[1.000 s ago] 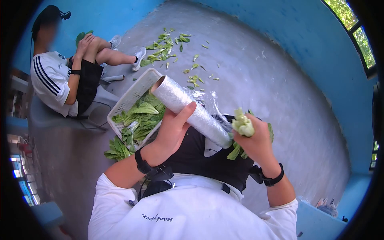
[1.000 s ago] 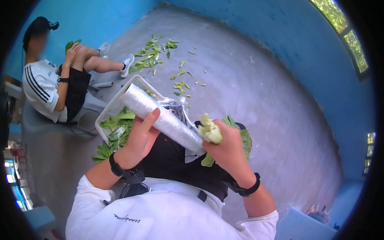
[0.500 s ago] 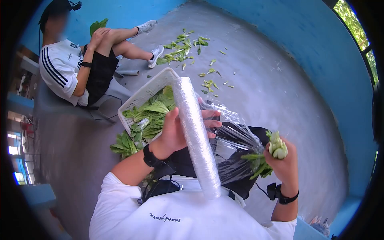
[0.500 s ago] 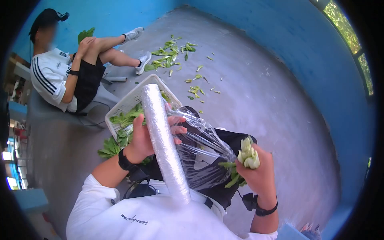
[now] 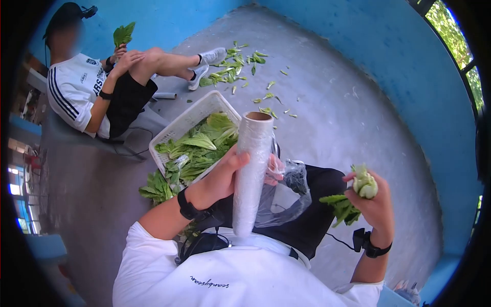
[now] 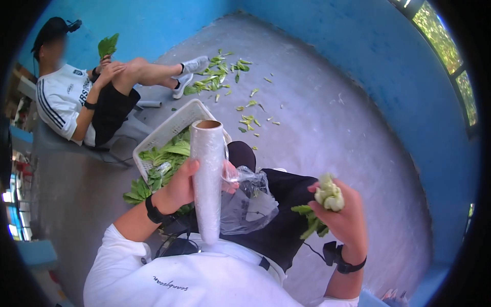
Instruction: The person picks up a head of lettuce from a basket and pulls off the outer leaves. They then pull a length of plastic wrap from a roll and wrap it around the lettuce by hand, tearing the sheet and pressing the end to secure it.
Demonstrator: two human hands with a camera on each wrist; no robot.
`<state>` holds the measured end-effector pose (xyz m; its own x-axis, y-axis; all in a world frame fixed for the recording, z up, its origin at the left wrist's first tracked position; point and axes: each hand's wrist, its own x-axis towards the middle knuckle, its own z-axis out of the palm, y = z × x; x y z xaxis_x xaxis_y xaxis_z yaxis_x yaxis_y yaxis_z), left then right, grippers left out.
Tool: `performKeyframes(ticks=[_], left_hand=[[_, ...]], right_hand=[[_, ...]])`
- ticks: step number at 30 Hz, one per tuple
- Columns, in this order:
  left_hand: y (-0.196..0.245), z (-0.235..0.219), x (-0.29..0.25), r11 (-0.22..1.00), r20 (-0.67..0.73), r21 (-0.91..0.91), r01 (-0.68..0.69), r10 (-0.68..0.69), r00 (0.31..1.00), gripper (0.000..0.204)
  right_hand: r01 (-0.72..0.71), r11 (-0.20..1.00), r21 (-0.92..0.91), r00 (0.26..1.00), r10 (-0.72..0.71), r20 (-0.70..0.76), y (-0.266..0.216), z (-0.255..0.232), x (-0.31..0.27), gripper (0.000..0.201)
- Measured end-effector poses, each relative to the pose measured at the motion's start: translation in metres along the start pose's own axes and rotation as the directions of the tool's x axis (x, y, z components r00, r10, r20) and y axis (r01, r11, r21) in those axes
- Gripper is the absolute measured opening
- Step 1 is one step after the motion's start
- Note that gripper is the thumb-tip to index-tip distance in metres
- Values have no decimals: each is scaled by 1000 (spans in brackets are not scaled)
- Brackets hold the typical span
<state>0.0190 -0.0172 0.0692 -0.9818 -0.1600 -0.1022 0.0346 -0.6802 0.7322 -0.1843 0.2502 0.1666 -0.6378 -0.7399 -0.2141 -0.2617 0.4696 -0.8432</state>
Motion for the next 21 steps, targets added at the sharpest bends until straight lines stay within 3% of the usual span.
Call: performKeyframes(ticks=[4,7,10,11,14,16,17,18,19,21], left_hand=[[5,21,2,995,66,59,83,-86,994,83],[-2,27,11,995,154,77,65,-76,985,77],[0,37,14,981,171,190,29,-62,983,74],[0,37,12,984,157,168,63,-90,983,73],[5,32,12,991,132,46,127,-132,982,69],[4,17,18,986,125,-111,126,-112,986,66],[4,17,18,989,48,-120,83,-78,996,66],[6,16,19,991,67,-89,100,-94,993,71],[7,12,22,992,86,-56,116,-111,990,77],[4,11,21,987,107,-42,155,-150,983,81]], right_hand=[[213,977,7,972,-213,100,-23,23,14,31],[383,923,-23,922,-381,64,-31,40,27,35],[281,959,-41,936,-265,232,-32,39,25,29],[313,947,-70,928,-290,233,-32,40,24,27],[281,960,4,948,-278,154,-21,30,23,29],[195,960,201,980,-201,8,-12,19,25,20],[135,948,288,991,-134,-24,-11,9,27,19],[78,924,375,997,-64,-49,-10,2,28,17],[135,906,401,990,-112,-80,-8,0,29,17],[102,914,393,994,-81,-68,-11,0,24,18]])
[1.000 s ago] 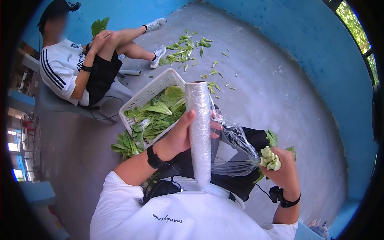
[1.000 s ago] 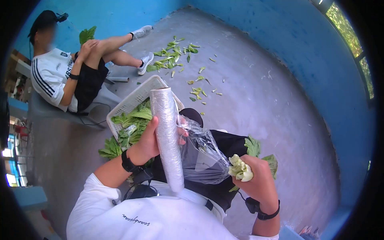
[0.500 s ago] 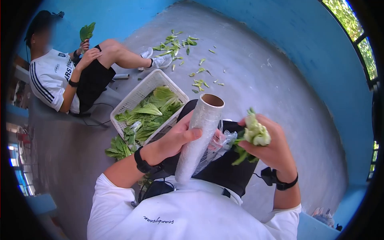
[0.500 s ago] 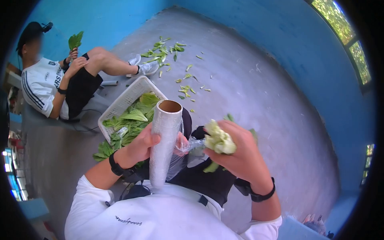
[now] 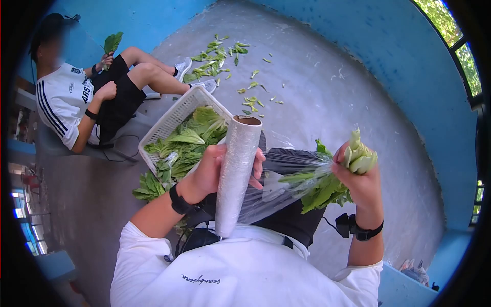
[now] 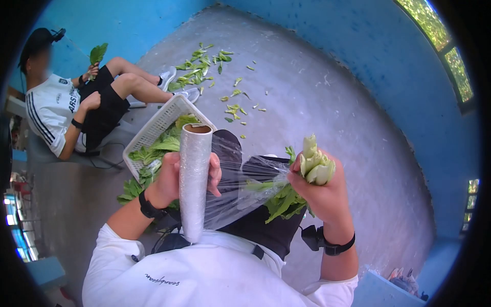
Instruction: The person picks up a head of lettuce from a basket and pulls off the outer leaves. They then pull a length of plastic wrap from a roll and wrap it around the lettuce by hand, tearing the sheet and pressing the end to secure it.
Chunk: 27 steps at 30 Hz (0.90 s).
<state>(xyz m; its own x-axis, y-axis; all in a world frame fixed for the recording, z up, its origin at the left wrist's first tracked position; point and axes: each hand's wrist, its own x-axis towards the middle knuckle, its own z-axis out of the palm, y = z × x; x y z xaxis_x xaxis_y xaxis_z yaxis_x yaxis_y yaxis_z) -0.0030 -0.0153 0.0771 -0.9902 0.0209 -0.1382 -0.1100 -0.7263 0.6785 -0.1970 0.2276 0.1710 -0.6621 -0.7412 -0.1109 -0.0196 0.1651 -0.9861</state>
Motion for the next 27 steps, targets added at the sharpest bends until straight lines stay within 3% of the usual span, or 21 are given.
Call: performKeyframes(ticks=[3,4,8,11,12,15,16,22,27], left_hand=[[-8,-5,4,1000,-19,-17,-9,9,1000,85],[-3,-4,3,994,12,-113,10,-9,1000,83],[-12,-11,-3,967,89,149,-208,197,976,86],[-17,-18,-16,886,153,355,-297,259,954,79],[-21,-15,-23,905,64,306,-295,289,955,73],[-20,-24,-31,928,20,262,-264,269,963,72],[-19,-16,-38,927,-52,315,-204,231,972,76],[-21,-3,-45,925,-153,328,-194,255,955,86],[-12,6,-62,889,-124,414,-196,268,955,85]], right_hand=[[-30,999,29,1000,30,8,-1,5,-3,19],[-32,998,45,999,32,11,0,7,-4,19],[-37,999,8,998,37,50,-3,13,-20,19],[-32,998,-51,997,35,63,1,22,-38,19],[-47,998,-40,997,49,55,4,24,-42,19],[-69,997,-28,997,70,27,11,25,-49,19],[-72,997,-26,997,72,12,17,25,-53,19],[-135,960,-245,988,149,41,28,13,-40,14],[-90,973,-210,996,90,-8,34,2,-47,18]])
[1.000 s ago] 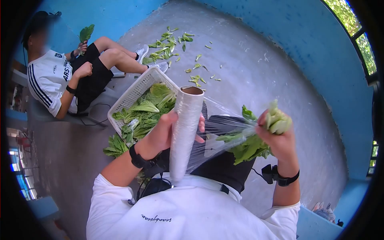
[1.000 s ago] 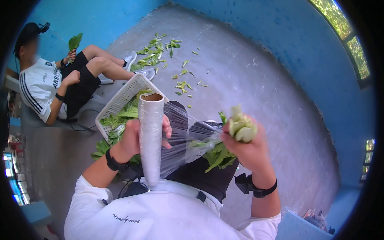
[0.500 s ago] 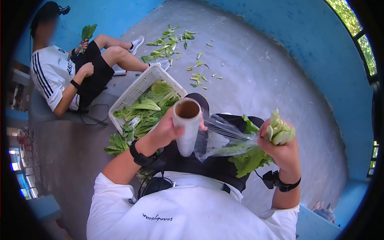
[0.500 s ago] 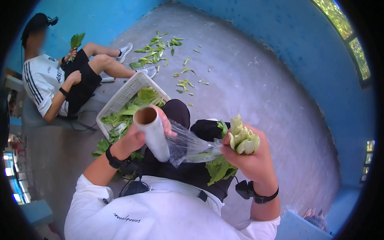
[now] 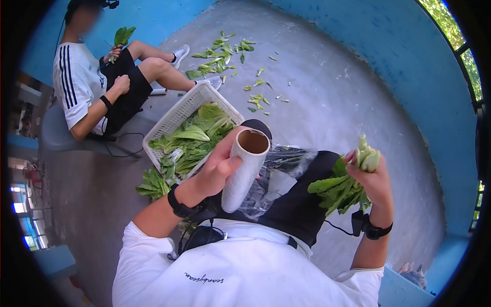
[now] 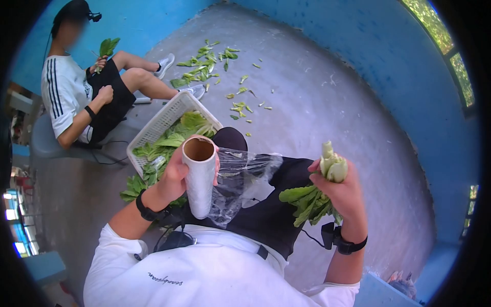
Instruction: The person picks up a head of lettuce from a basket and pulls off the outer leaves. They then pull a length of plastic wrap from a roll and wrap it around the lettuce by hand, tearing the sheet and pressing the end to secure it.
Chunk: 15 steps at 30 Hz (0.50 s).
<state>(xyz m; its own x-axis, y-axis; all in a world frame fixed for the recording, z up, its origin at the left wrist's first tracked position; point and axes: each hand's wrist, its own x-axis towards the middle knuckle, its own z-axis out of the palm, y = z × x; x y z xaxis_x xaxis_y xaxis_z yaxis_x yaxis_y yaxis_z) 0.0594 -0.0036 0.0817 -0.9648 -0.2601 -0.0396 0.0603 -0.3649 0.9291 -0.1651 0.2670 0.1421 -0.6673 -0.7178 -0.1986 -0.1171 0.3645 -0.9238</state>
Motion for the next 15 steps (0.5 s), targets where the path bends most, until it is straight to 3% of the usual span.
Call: performKeyframes(ticks=[2,4,7,10,13,15], left_hand=[[3,2,-3,996,50,64,-55,52,997,76],[-1,1,-7,980,142,139,-139,119,983,59],[7,9,-9,971,220,197,-136,91,971,57],[7,10,-11,966,253,230,-121,60,966,64],[8,7,-18,975,190,209,-77,37,981,75],[7,10,-17,983,153,170,-74,48,987,74]], right_hand=[[31,999,25,1000,-31,3,-11,-3,-3,23],[95,993,-65,993,-91,73,-32,11,-9,28],[236,954,-186,955,-193,224,-44,38,-2,39],[493,870,-36,861,-481,169,-36,74,13,34],[288,957,38,905,-285,317,-41,88,17,31],[246,968,56,913,-251,322,-38,86,20,30]])
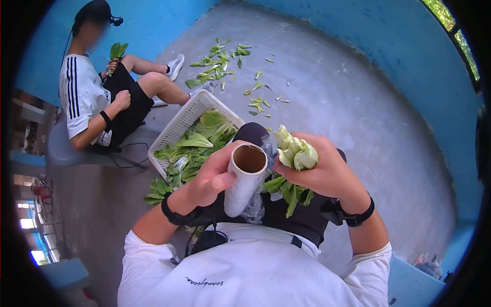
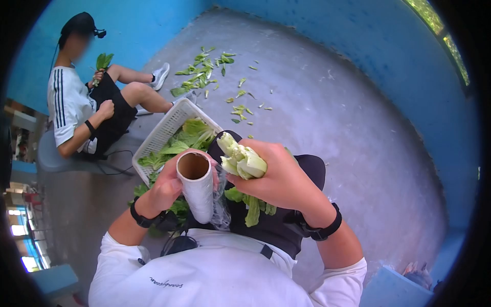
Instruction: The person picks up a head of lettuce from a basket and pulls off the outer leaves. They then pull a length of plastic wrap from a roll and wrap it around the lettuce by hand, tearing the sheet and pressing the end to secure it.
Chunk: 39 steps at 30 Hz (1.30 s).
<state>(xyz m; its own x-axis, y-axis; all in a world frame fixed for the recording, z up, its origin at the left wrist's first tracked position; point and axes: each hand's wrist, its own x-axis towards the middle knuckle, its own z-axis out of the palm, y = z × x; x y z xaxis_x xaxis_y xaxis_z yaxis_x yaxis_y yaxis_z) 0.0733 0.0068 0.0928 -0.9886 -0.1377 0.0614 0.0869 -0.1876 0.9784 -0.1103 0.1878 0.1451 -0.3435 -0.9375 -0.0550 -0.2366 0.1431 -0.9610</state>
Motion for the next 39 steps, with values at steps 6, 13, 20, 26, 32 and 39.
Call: performKeyframes(ticks=[6,13,20,26,32,39], left_hand=[[-8,-1,3,994,-19,104,-38,40,999,73],[-6,13,19,999,-153,50,8,0,988,47],[-3,13,46,996,-278,87,-30,53,959,38],[-12,28,84,998,-319,61,16,5,948,37],[-10,19,95,992,-319,-100,78,-106,942,36],[-4,30,106,996,-284,-73,45,-64,957,39]], right_hand=[[-39,998,-55,999,37,-33,-5,10,3,24],[-91,991,-98,996,92,6,-5,-8,5,18],[-108,980,-169,982,132,138,4,-29,3,19],[-101,979,-178,955,146,257,32,-73,-3,23],[-143,990,-20,987,144,65,45,-74,4,24],[-182,955,235,954,229,-192,80,-113,14,20]])
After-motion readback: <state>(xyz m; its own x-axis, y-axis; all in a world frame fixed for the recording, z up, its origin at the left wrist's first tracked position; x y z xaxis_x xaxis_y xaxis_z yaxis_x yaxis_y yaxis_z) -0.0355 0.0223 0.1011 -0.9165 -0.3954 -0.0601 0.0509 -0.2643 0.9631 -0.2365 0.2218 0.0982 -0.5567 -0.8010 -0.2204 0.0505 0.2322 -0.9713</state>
